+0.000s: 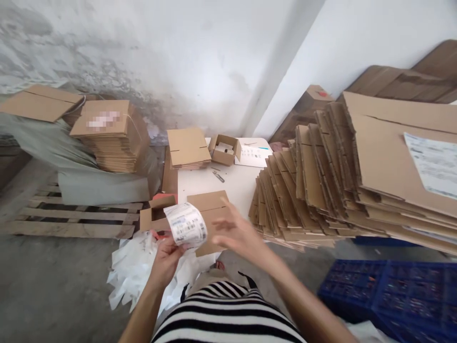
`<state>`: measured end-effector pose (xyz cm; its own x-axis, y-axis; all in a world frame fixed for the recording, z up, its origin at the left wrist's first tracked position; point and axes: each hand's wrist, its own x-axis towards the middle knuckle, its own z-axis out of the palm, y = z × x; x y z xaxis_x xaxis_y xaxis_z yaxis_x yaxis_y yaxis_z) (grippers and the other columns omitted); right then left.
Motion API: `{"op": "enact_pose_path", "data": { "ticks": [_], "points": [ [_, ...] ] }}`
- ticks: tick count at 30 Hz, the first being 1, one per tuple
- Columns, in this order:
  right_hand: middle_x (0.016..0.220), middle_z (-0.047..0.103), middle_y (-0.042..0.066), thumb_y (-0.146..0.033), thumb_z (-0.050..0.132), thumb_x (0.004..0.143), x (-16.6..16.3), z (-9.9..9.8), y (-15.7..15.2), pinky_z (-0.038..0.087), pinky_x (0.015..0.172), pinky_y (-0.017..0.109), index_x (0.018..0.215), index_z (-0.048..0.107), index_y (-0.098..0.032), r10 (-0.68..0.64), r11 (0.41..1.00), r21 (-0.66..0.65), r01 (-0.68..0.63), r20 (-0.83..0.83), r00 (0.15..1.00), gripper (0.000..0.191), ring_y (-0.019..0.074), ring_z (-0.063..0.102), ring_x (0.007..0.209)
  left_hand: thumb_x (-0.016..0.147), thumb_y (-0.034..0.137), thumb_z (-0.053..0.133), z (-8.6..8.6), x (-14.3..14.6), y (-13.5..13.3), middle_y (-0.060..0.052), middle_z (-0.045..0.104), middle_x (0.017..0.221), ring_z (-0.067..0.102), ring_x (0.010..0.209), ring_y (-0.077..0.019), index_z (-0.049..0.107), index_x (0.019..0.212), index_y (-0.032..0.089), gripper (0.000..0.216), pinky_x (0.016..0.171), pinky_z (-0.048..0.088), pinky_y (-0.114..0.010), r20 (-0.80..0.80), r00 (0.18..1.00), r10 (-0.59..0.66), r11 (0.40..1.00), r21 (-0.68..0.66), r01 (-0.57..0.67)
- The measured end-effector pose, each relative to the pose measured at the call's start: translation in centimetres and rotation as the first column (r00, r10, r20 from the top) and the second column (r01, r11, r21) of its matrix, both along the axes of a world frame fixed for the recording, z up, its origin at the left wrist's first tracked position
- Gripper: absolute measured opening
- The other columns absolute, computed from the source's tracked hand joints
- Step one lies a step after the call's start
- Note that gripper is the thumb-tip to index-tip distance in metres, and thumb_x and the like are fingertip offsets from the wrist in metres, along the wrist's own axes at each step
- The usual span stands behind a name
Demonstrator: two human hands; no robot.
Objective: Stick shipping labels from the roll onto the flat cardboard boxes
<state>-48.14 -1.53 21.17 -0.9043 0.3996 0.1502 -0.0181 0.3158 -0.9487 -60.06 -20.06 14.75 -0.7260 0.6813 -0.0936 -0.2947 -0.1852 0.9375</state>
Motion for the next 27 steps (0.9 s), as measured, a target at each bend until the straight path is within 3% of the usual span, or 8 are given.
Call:
{"op": "enact_pose_path", "data": {
  "ticks": [2, 5, 9, 13, 16, 19, 23, 27],
  "points": [
    [0.102, 0.067, 0.005, -0.030, 0.071, 0.080, -1.1, -0.7, -0.6, 0.051, 0.081, 0.034, 0.132, 0.048, -0.021, 0.058, 0.998, -0.024, -0.058, 0.014, 0.998, 0.057, 0.0169, 0.062, 0.089, 0.071, 0.029, 0.077, 0.2, 0.2, -0.4, -0.011, 0.075, 0.105, 0.064, 0.107, -0.0302, 0.076, 0.097, 0.017, 0.028, 0.102, 0.042, -0.045, -0.013, 0.989, -0.150, 0.987, -0.058, 0.149],
    [0.101, 0.068, 0.002, -0.019, 0.062, 0.084, -2.0, -2.4, -1.9, 0.048, 0.082, 0.029, 0.112, 0.061, -0.023, 0.090, 0.996, 0.022, -0.092, 0.058, 0.994, 0.029, 0.0159, 0.062, 0.091, 0.076, 0.042, 0.070, 0.3, -0.1, -0.8, -0.012, 0.074, 0.106, 0.063, 0.109, -0.0325, 0.075, 0.098, 0.015, 0.035, 0.100, 0.044, -0.047, 0.185, 0.959, -0.214, 0.976, 0.003, 0.218],
    [0.096, 0.066, 0.002, -0.008, 0.056, 0.084, -2.0, -4.6, -3.6, 0.046, 0.082, 0.028, 0.103, 0.063, -0.022, 0.184, 0.964, 0.187, -0.188, 0.040, 0.982, 0.025, 0.0164, 0.060, 0.092, 0.085, 0.038, 0.057, -0.3, -1.9, 0.7, -0.015, 0.074, 0.102, 0.065, 0.105, -0.0326, 0.069, 0.105, 0.012, 0.035, 0.094, 0.049, -0.046, 0.532, 0.845, -0.041, 0.997, -0.029, 0.067],
    [0.095, 0.059, 0.006, -0.005, 0.052, 0.084, -1.2, -3.6, -2.8, 0.045, 0.086, 0.032, 0.080, 0.061, -0.020, 0.140, 0.950, 0.294, -0.106, -0.098, 0.985, 0.018, 0.0189, 0.055, 0.097, 0.088, 0.028, 0.047, -1.4, -5.7, 2.4, -0.020, 0.073, 0.103, 0.066, 0.103, -0.0332, 0.063, 0.115, 0.003, 0.040, 0.090, 0.051, -0.045, 0.557, 0.824, 0.105, 0.987, -0.162, -0.017],
    [0.108, 0.061, 0.007, -0.016, 0.058, 0.087, -1.4, -2.4, -1.0, 0.043, 0.095, 0.038, 0.102, 0.060, -0.021, 0.054, 0.976, 0.218, -0.030, -0.104, 0.993, 0.015, 0.0203, 0.055, 0.107, 0.090, 0.032, 0.042, -1.1, -7.8, 3.1, -0.022, 0.072, 0.105, 0.066, 0.103, -0.0326, 0.062, 0.117, 0.001, 0.045, 0.089, 0.052, -0.043, 0.549, 0.827, 0.118, 0.984, -0.176, -0.023],
    [0.121, 0.062, 0.007, -0.029, 0.066, 0.084, -3.0, -3.2, -0.2, 0.042, 0.100, 0.038, 0.124, 0.054, -0.023, 0.080, 0.990, 0.124, -0.073, -0.055, 0.995, 0.043, 0.0203, 0.056, 0.114, 0.092, 0.031, 0.042, 0.2, -7.4, 4.0, -0.021, 0.070, 0.110, 0.065, 0.105, -0.0323, 0.061, 0.119, 0.001, 0.045, 0.090, 0.051, -0.043, 0.575, 0.815, 0.076, 0.986, -0.166, 0.026],
    [0.102, 0.071, 0.002, -0.027, 0.064, 0.085, -5.2, -5.9, -1.0, 0.050, 0.083, 0.028, 0.104, 0.069, -0.022, 0.065, 0.998, 0.000, -0.065, -0.066, 0.996, 0.020, 0.0161, 0.066, 0.091, 0.091, 0.033, 0.041, 1.4, -5.2, 4.8, -0.020, 0.067, 0.117, 0.062, 0.110, -0.0333, 0.059, 0.122, 0.003, 0.046, 0.092, 0.050, -0.044, 0.585, 0.811, -0.011, 0.994, -0.079, 0.071],
    [0.087, 0.070, 0.001, -0.021, 0.064, 0.084, -5.6, -6.6, -1.9, 0.048, 0.079, 0.026, 0.089, 0.070, -0.020, 0.020, 1.000, 0.006, -0.020, -0.126, 0.992, 0.007, 0.0148, 0.064, 0.084, 0.090, 0.034, 0.043, 0.3, -4.3, 4.9, -0.021, 0.067, 0.116, 0.062, 0.109, -0.0348, 0.059, 0.121, 0.002, 0.048, 0.091, 0.050, -0.047, 0.557, 0.830, 0.002, 0.992, -0.109, 0.070]
  ]
}}
